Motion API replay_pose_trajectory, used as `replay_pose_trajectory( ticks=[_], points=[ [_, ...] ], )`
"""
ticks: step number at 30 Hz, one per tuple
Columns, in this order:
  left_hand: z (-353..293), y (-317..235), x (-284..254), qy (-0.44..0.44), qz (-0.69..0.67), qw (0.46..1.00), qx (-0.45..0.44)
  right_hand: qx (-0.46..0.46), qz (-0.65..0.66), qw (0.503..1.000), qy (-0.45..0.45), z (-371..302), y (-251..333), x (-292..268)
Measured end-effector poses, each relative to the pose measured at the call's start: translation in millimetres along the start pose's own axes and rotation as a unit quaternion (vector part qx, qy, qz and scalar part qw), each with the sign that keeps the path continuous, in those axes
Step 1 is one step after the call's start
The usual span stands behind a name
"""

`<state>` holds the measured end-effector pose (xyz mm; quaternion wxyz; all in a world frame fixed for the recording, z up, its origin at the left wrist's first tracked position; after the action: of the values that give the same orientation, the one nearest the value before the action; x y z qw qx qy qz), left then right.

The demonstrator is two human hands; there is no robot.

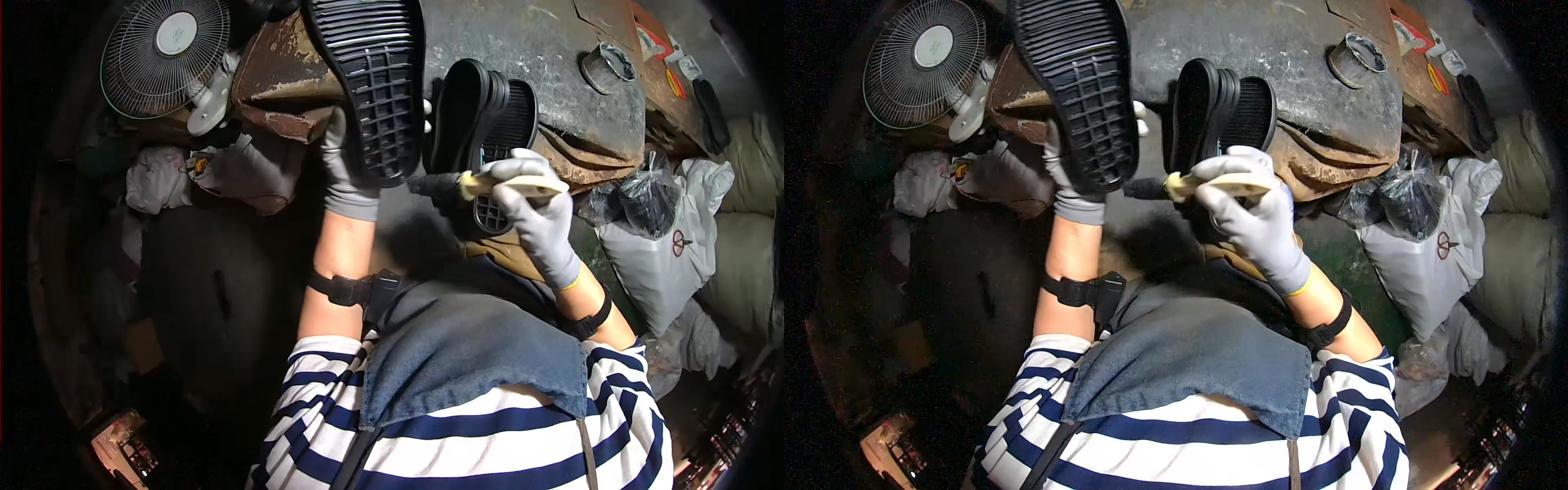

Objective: The recorder applies adhesive to several black shoe soles using a brush and a small container.

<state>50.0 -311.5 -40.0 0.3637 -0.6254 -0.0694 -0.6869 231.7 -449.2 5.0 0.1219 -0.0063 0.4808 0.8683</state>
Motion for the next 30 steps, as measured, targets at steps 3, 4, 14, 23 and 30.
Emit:
replay_pose_trajectory(
  ticks=[3,4,14,23,30],
  points=[
    [4,-13,1,0.020,-0.005,1.000,0.017,0.164,0.131,0.975,-0.071,8,-14,1],
    [1,-17,1,-0.069,0.092,0.993,0.037,0.151,0.087,0.984,-0.034,13,-13,14],
    [-76,-11,-40,-0.055,-0.152,0.966,0.203,0.068,-0.109,0.988,-0.081,29,-42,-44],
    [-336,-111,-113,-0.320,-0.286,0.659,0.618,-0.087,-0.414,0.906,-0.026,50,-13,-161],
    [-73,2,-120,-0.490,0.262,0.827,0.083,-0.139,-0.289,0.922,-0.216,82,-37,-166]
  ],
)
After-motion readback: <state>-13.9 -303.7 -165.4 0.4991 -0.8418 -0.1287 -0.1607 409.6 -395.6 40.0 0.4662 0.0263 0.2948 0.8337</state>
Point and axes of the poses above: each hand's wrist, its own z-axis towards the middle knuckle, its own x-axis out of the palm, y = z × x, the point moved 6 cm from there along z, towards the middle knuckle, and after that the axes turned 11 degrees about -x, right-handed, at the moved point
